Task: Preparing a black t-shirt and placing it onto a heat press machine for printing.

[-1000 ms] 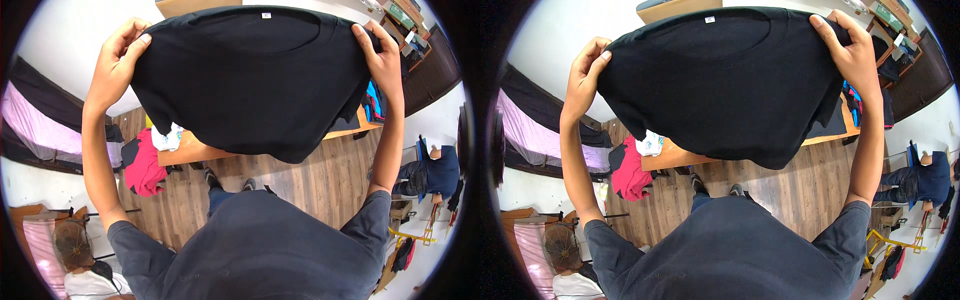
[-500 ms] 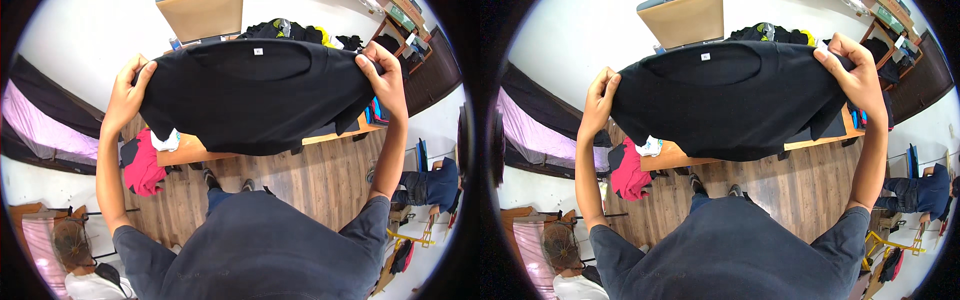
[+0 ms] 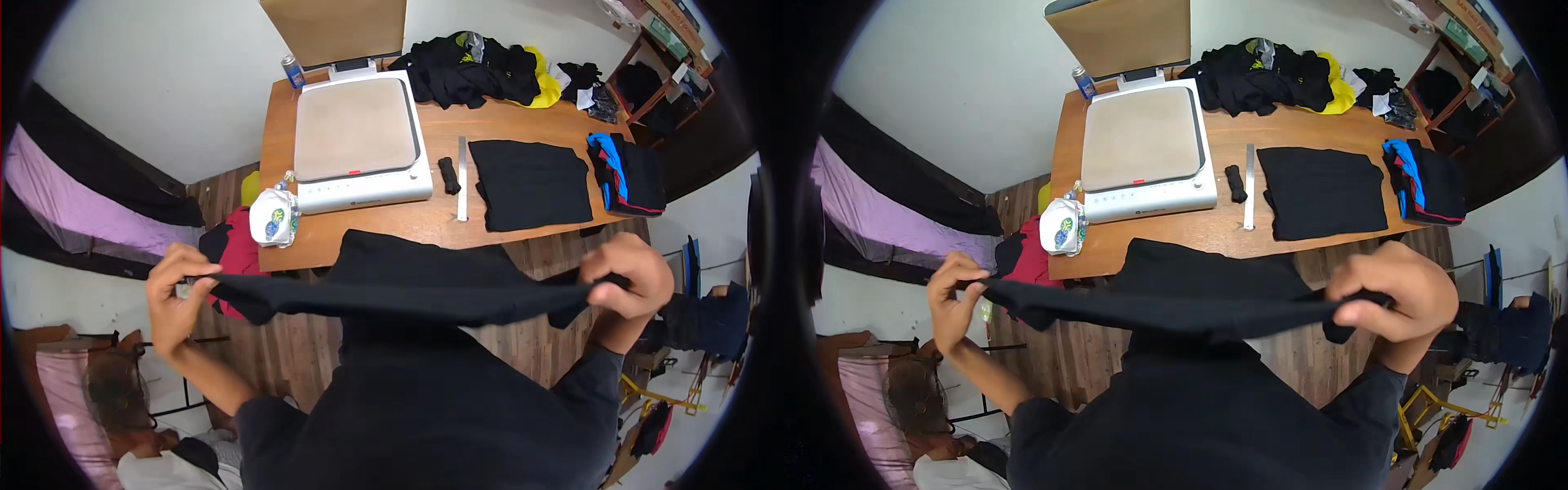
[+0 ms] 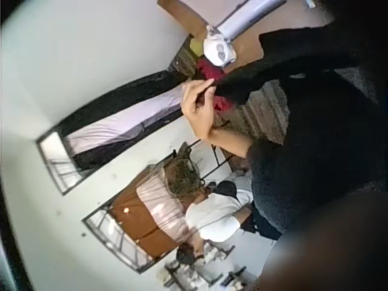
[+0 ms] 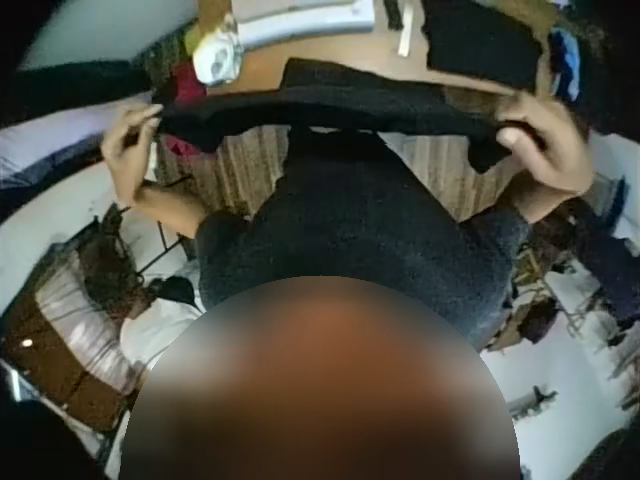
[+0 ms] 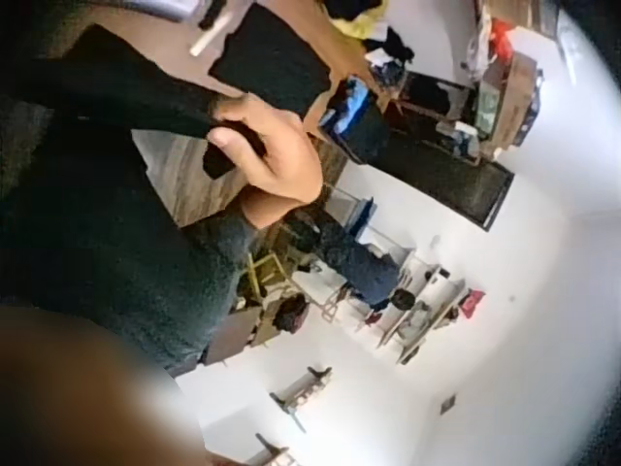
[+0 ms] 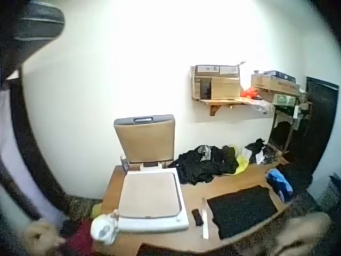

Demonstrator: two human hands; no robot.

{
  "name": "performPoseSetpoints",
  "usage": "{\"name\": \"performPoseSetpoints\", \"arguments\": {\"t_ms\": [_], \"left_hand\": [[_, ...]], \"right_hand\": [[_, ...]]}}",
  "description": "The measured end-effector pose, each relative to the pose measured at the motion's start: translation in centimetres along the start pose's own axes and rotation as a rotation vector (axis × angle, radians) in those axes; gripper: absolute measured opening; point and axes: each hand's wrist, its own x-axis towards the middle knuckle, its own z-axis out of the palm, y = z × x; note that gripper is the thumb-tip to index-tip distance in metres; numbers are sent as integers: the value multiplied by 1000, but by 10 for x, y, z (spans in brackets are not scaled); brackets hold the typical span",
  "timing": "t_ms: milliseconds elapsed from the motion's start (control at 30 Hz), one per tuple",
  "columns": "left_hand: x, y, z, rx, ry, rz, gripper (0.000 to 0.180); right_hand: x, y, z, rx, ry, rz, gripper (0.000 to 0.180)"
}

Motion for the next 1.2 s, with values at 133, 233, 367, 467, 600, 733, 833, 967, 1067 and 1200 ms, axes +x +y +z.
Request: {"name": "performPoseSetpoints", "arguments": {"t_ms": [133,233,367,467,600,733,833,967,1067,1200], "left_hand": [[-18,5,26,-71,23,-177,14],[-28,-22,61,-192,18,-341,15],[-56,-47,111,-275,99,-495,17],[-77,-58,158,-400,207,-579,14],[-78,-54,195,-395,426,-545,12],[-56,-52,186,-221,604,-389,14],[-38,-50,173,-277,530,-388,14],[-26,-44,187,-580,314,-501,14],[-16,-38,236,-815,17,-527,15],[0,-52,290,-1009,-198,-483,15]], "right_hand": [[24,28,0,77,-85,-70,20],[17,45,23,215,-26,38,16],[9,78,52,306,-42,170,15],[0,101,79,360,-25,302,13],[-11,119,95,359,98,355,10],[-10,119,88,318,226,335,12],[-5,125,88,339,235,374,12],[17,181,120,517,319,77,15],[57,225,187,975,298,133,23],[95,232,284,1038,387,459,26]]}}
